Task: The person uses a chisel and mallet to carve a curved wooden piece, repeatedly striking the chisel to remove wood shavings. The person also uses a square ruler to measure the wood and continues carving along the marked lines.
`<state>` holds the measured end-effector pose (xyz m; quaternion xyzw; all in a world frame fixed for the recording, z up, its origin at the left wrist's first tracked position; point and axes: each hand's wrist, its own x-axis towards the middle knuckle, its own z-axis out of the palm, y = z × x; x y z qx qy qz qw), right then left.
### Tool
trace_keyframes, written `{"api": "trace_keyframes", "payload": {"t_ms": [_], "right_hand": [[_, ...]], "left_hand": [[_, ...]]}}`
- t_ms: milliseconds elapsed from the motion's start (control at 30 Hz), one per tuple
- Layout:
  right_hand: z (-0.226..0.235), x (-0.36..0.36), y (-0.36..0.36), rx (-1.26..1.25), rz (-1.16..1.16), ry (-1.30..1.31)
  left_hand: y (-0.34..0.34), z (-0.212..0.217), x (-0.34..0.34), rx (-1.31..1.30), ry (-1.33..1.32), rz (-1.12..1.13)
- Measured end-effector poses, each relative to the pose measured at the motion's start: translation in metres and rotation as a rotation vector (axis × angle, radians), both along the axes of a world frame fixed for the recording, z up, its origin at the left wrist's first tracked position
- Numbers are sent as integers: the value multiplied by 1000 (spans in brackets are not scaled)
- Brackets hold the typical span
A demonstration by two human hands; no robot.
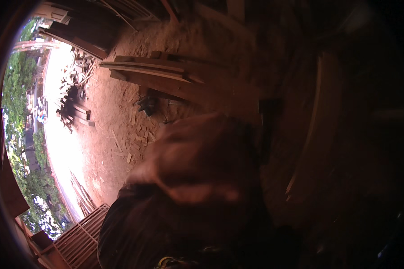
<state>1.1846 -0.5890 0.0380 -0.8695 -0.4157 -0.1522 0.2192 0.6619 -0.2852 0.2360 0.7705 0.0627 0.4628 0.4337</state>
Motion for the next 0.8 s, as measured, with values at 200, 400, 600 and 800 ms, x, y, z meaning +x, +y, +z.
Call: {"api": "trace_keyframes", "payload": {"t_ms": [200, 400, 600, 800], "right_hand": [[64, -88, 29, 240, 372, -87], [0, -177, 117, 307, 156, 1079], [-24, -400, 221, 196, 642, 1859], [5, -430, 267, -214, 1029, 715]], "left_hand": [[-18, -123, -10, -803, 373, 188], [2, -156, -23, -1275, 98, 92], [13, -156, -109, -1459, -282, 144], [-13, -152, -166, -1554, -704, 473]]}}
